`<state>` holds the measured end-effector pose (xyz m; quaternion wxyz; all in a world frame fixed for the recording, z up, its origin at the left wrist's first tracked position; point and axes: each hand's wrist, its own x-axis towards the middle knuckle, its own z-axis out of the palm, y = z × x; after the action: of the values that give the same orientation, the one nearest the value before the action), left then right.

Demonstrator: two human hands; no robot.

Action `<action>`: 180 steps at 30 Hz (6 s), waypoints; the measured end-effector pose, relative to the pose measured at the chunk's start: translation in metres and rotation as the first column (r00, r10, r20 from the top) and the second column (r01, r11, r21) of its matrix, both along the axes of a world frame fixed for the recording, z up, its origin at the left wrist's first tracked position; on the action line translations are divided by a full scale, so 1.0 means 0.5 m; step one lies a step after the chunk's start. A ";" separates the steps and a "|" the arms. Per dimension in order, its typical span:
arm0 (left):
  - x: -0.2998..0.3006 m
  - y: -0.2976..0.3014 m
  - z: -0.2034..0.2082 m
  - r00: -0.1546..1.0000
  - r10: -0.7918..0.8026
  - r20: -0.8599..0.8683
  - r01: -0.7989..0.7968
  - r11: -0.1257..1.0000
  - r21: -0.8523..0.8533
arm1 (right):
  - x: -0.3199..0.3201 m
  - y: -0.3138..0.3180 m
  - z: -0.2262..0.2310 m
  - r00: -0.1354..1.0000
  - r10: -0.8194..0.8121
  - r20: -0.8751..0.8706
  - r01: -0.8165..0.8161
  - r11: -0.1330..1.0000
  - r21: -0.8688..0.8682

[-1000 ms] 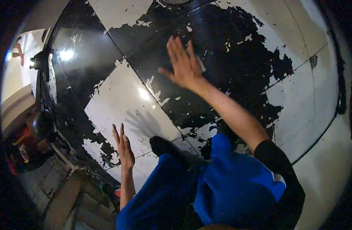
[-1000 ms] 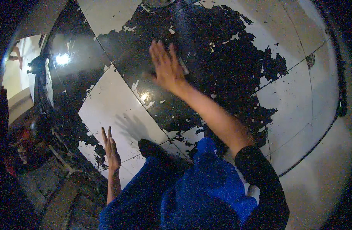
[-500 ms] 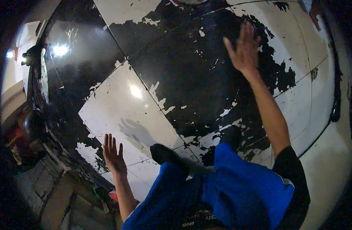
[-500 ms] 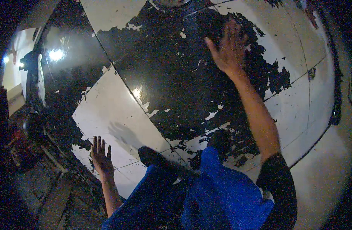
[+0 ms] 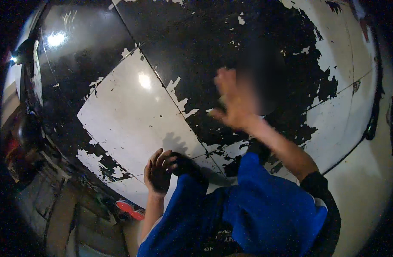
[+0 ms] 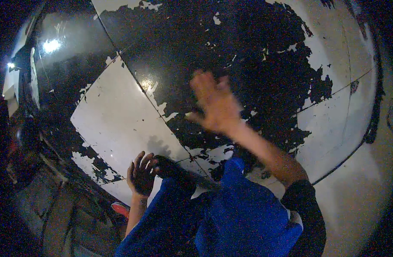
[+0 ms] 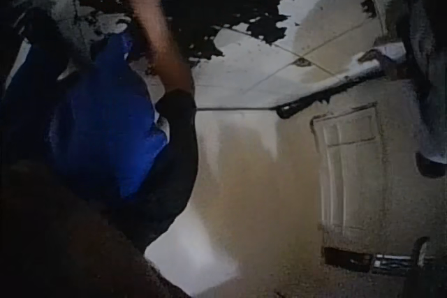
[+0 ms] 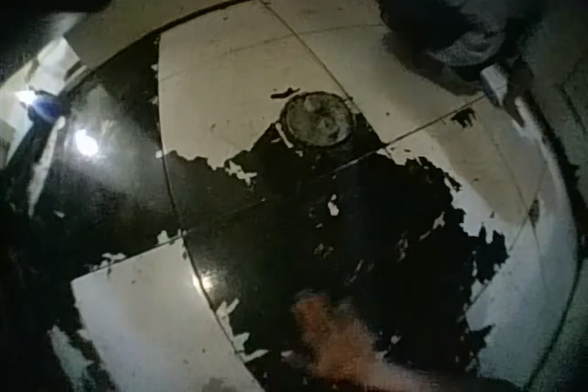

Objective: The person uses a piece of sandpaper to rub the surface of black and white floor tiles, then wipes the area with a cloth and continues sanding with a smaller piece of sandpaper.

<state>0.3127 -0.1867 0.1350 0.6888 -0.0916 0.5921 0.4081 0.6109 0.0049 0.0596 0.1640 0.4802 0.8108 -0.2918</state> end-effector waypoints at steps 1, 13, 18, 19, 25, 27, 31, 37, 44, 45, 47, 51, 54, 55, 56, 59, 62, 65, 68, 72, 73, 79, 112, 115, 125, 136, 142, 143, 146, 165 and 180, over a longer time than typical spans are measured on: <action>-0.003 0.002 -0.002 0.999 0.030 0.013 -0.030 0.999 -0.013 | 0.057 0.019 -0.024 0.987 -0.138 -0.084 0.154 0.959 0.236; -0.064 0.084 -0.009 0.997 0.051 -0.056 -0.051 0.999 0.005 | -0.275 0.188 -0.091 0.945 0.083 -0.316 0.130 0.792 0.596; -0.063 0.093 -0.006 1.000 0.022 -0.009 -0.021 0.993 0.112 | -0.082 -0.065 -0.068 0.912 0.013 -0.411 0.043 0.991 0.128; -0.057 0.093 -0.001 0.996 0.092 -0.005 -0.091 0.990 0.105 | -0.021 -0.053 -0.039 0.978 -0.046 -0.202 0.072 0.989 0.127; -0.078 0.050 0.010 0.996 0.058 -0.069 -0.059 0.998 -0.018 | 0.143 0.249 -0.033 0.850 -0.444 -0.282 0.526 0.722 0.448; -0.080 0.039 0.001 0.996 0.052 -0.070 -0.053 0.998 -0.016 | 0.009 0.336 -0.058 0.827 -0.230 -0.513 0.558 0.447 0.700; -0.053 0.046 -0.007 0.994 0.078 -0.080 -0.080 0.996 -0.033 | -0.274 0.301 -0.154 0.883 -0.092 -0.460 0.361 0.758 0.543; -0.038 0.070 0.018 0.995 0.036 -0.088 -0.029 0.996 0.079 | -0.164 -0.098 -0.106 0.814 0.165 -0.557 -0.027 0.968 0.248; -0.072 0.020 0.043 0.986 0.095 -0.141 -0.090 0.995 0.036 | 0.382 0.007 -0.062 0.910 -0.384 -0.156 0.402 0.728 0.556; -0.067 0.015 0.046 0.982 0.105 -0.159 -0.105 0.994 0.010 | 0.438 0.070 -0.090 0.878 -0.438 -0.194 0.455 0.635 0.624; -0.067 0.004 0.031 0.984 0.142 -0.107 -0.136 0.989 0.057 | 0.491 0.195 -0.100 0.826 -0.512 -0.236 0.519 0.525 0.675; -0.040 0.004 0.039 0.962 0.225 -0.156 -0.219 0.974 0.058 | 0.239 0.294 0.002 0.829 -0.459 -0.320 0.556 0.615 0.559; -0.026 0.028 0.036 0.962 0.221 -0.162 -0.217 0.975 0.042 | 0.092 0.163 -0.085 0.906 -0.138 -0.399 0.379 0.684 0.623; -0.029 0.030 0.031 0.962 0.233 -0.140 -0.224 0.972 0.076 | 0.071 0.080 -0.087 0.926 -0.061 -0.373 0.275 0.783 0.557; -0.023 0.044 0.033 0.956 0.260 -0.133 -0.252 0.965 0.073 | 0.064 0.005 -0.076 0.937 0.017 -0.350 0.164 0.862 0.480; -0.023 0.038 0.044 0.971 0.209 -0.113 -0.194 0.972 0.132 | 0.171 -0.098 -0.030 0.982 -0.090 -0.168 0.119 0.978 0.169; -0.050 0.020 0.029 0.987 0.147 -0.059 -0.137 0.980 0.142 | 0.345 -0.068 -0.050 0.927 -0.334 -0.170 0.372 0.766 0.525; -0.047 0.012 0.031 0.963 0.251 -0.094 -0.247 0.968 0.051 | 0.467 0.123 -0.094 0.862 -0.482 -0.154 0.456 0.608 0.650; -0.020 -0.002 0.036 0.943 0.306 -0.129 -0.303 0.952 0.043 | 0.302 0.255 0.003 0.848 -0.389 -0.359 0.504 0.386 0.772; 0.004 0.032 0.015 0.973 0.211 -0.095 -0.209 0.977 0.035 | 0.157 0.170 -0.062 0.869 -0.227 -0.440 0.450 0.732 0.512; -0.001 0.032 0.019 0.979 0.179 -0.097 -0.175 0.983 0.051 | 0.142 0.150 -0.075 0.890 -0.088 -0.447 0.356 0.746 0.562; -0.046 0.020 0.028 0.982 0.145 -0.119 -0.128 0.982 0.141 | 0.379 0.125 -0.112 0.859 -0.271 -0.435 0.512 0.455 0.728; -0.029 0.048 -0.071 0.981 -0.028 -0.193 0.029 1.000 0.001 | 0.387 0.111 -0.038 0.907 -0.216 -0.362 0.395 0.737 0.548; -0.025 0.052 -0.075 0.985 -0.081 -0.150 0.090 0.994 0.056 | 0.395 0.130 -0.031 0.917 -0.207 -0.341 0.373 0.748 0.549; -0.037 0.049 -0.060 0.982 -0.078 -0.173 0.087 0.995 0.047 | 0.361 0.095 -0.042 0.881 -0.251 -0.401 0.452 0.698 0.555; -0.057 0.023 -0.072 0.987 -0.044 -0.156 0.050 0.998 0.033 | 0.370 0.107 -0.042 0.872 -0.285 -0.399 0.472 0.708 0.526; -0.050 0.031 -0.059 0.982 -0.044 -0.183 0.051 0.998 0.039 | 0.360 0.103 -0.043 0.900 -0.236 -0.366 0.423 0.672 0.608; -0.057 0.030 -0.063 0.982 -0.064 -0.176 0.072 0.997 0.040 | 0.370 0.117 -0.045 0.900 -0.228 -0.373 0.423 0.668 0.612; -0.062 0.023 -0.066 0.979 -0.079 -0.187 0.089 0.995 0.046 | 0.365 0.117 -0.048 0.888 -0.250 -0.387 0.447 0.670 0.593; -0.047 0.021 -0.061 0.983 -0.095 -0.159 0.100 0.995 0.020 | 0.362 0.093 -0.051 0.901 -0.175 -0.397 0.402 0.680 0.613; -0.027 0.018 -0.055 0.960 -0.195 -0.199 0.205 0.978 0.028 | 0.351 0.092 -0.046 0.905 -0.245 -0.348 0.416 0.682 0.602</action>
<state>0.2991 -0.1776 0.1073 0.6670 0.0258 0.6531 0.3577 0.7863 0.0510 0.0367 -0.1720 0.6070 0.7731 -0.0648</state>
